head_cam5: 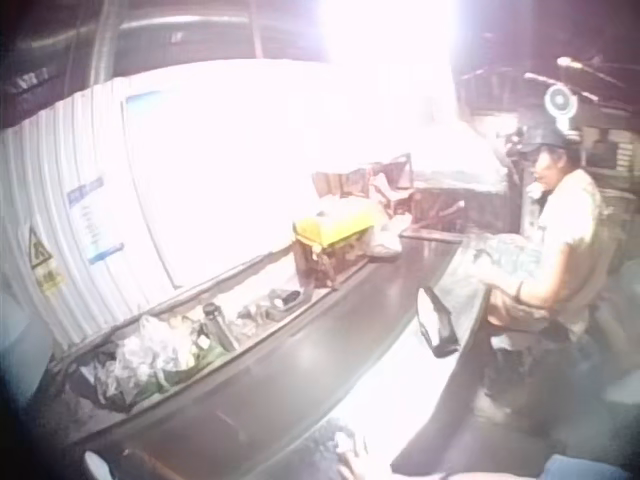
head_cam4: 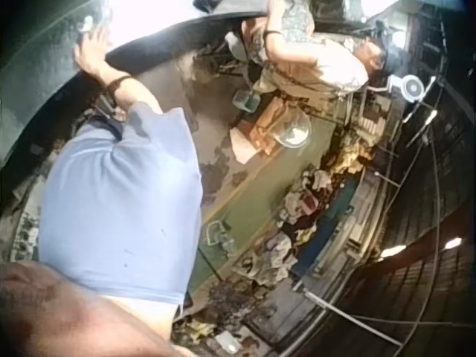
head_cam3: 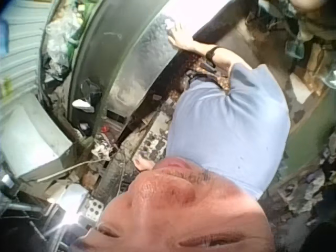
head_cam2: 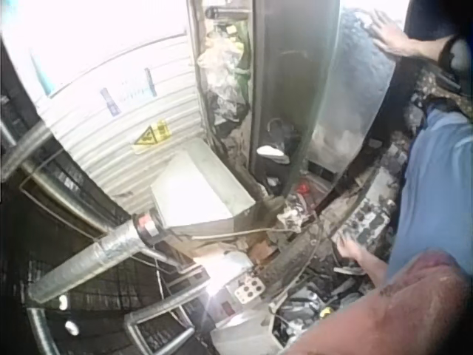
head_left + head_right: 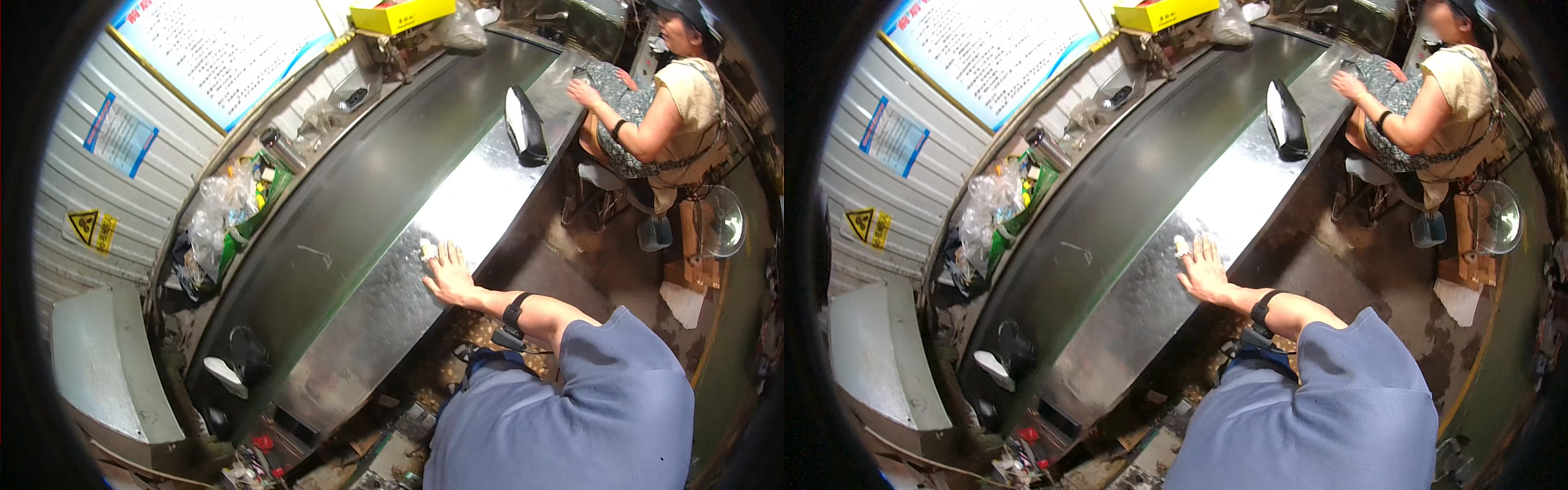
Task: Operating a shoe lasting machine to shape and secure the shoe upper to the last.
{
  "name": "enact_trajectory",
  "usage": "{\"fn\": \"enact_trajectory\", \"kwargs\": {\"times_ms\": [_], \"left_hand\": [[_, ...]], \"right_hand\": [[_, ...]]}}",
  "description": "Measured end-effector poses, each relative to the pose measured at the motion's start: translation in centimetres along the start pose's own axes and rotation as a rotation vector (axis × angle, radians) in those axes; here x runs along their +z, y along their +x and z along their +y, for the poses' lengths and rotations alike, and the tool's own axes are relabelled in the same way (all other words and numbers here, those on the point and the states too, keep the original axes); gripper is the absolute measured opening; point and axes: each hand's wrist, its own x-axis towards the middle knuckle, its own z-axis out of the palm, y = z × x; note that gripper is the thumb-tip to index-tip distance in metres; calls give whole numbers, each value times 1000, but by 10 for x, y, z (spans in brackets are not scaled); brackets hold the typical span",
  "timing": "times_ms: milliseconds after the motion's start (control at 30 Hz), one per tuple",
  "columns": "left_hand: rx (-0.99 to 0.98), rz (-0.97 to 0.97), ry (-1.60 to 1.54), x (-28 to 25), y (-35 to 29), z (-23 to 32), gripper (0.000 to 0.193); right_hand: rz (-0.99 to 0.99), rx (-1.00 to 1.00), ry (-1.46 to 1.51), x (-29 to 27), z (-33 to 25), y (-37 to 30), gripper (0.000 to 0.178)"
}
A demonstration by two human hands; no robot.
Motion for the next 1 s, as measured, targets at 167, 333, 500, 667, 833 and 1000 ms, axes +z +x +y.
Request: {"fn": "enact_trajectory", "kwargs": {"times_ms": [167, 333, 500, 667, 833, 1000], "left_hand": [[358, 224, 275, -23, -7, 6, 39], [1065, 480, 758, -67, -35, 2, 56], [998, -50, 378, 91, -49, 75, 55], [914, -400, 204, 233, -72, 147, 54], [834, -613, 126, 303, -87, 188, 53], [743, -714, 128, 323, -95, 193, 52]], "right_hand": [[-11, 35, -88, 3, 7, 11, 69], [26, 29, -128, 0, -7, 5, 63], [45, 61, -146, -3, -12, 6, 63], [26, 64, -90, 0, -15, 4, 57], [95, 57, -122, 3, -9, 8, 55], [64, 79, -83, 2, -9, 1, 57]]}}
